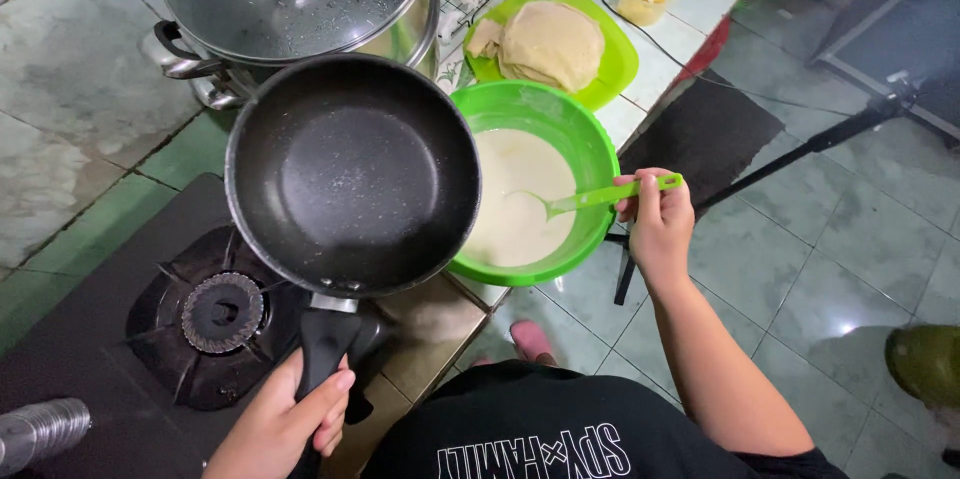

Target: Preparing batter and cooking thin pancakes on a frying pan.

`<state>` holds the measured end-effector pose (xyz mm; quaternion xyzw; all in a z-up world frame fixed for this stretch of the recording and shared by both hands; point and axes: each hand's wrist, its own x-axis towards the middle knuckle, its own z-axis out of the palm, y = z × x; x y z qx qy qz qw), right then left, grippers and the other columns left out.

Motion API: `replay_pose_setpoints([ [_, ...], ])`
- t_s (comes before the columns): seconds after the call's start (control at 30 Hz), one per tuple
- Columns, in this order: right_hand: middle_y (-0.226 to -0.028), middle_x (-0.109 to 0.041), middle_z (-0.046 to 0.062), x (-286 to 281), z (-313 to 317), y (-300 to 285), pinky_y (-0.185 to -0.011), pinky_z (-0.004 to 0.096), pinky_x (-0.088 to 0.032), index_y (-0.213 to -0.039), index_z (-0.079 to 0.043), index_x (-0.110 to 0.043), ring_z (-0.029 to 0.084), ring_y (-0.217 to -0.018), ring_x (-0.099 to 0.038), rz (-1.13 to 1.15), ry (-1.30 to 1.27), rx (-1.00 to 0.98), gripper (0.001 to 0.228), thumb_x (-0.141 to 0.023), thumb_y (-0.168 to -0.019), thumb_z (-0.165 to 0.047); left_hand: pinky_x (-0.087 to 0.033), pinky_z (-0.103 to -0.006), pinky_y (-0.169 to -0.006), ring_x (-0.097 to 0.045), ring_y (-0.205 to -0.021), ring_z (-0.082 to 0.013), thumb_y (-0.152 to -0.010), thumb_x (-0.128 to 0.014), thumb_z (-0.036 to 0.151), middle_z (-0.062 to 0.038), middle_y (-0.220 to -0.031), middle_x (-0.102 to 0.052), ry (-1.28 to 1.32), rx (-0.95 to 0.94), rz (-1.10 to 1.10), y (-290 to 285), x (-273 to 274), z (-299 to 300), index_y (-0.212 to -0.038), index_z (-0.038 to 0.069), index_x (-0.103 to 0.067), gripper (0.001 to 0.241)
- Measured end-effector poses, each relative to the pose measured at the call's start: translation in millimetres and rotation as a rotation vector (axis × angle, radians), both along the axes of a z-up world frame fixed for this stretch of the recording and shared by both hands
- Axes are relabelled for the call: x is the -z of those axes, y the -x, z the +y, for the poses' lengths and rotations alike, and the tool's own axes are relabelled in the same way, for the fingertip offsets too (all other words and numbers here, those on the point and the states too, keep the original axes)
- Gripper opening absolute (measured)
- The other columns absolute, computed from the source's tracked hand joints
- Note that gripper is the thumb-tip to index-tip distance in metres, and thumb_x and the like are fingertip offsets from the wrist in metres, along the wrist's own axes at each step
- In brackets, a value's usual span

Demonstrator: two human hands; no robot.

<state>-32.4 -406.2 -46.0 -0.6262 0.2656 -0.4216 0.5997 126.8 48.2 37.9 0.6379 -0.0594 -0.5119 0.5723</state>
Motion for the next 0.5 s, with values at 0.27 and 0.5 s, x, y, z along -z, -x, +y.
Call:
replay_pose_setpoints([
  [0.27, -0.103, -0.074, 0.016, 3.6, -9.5, -2.3, -0.066, 0.028, -0.05, -0.118, -0.003, -0.053, 0.014, -0.073, -0.061, -0.133, -0.208, 0.026, 0.016, -0.046, -0.113, -0.016, -0.042, -0.032, -0.046, -0.047, -0.047, -0.0142, -0.095, -0.059, 0.012, -0.004, -0.06, -0.047, 0.009, 0.011, 0.04, -3.2, -3.9, 3.2, -0.103, 0.002, -0.054, 0.014],
  [0.5, -0.103, -0.073, 0.016, -17.6, -21.0, -3.1, -0.063, 0.028, -0.051, -0.117, -0.004, -0.055, 0.013, -0.071, -0.061, -0.139, -0.189, 0.06, 0.015, -0.048, -0.113, -0.017, -0.044, -0.0318, -0.047, -0.048, -0.049, -0.0148, -0.096, -0.059, 0.013, -0.004, -0.063, -0.05, -0.016, 0.047, 0.012, -5.1, -5.6, 6.1, -0.103, 0.001, -0.055, 0.014],
])
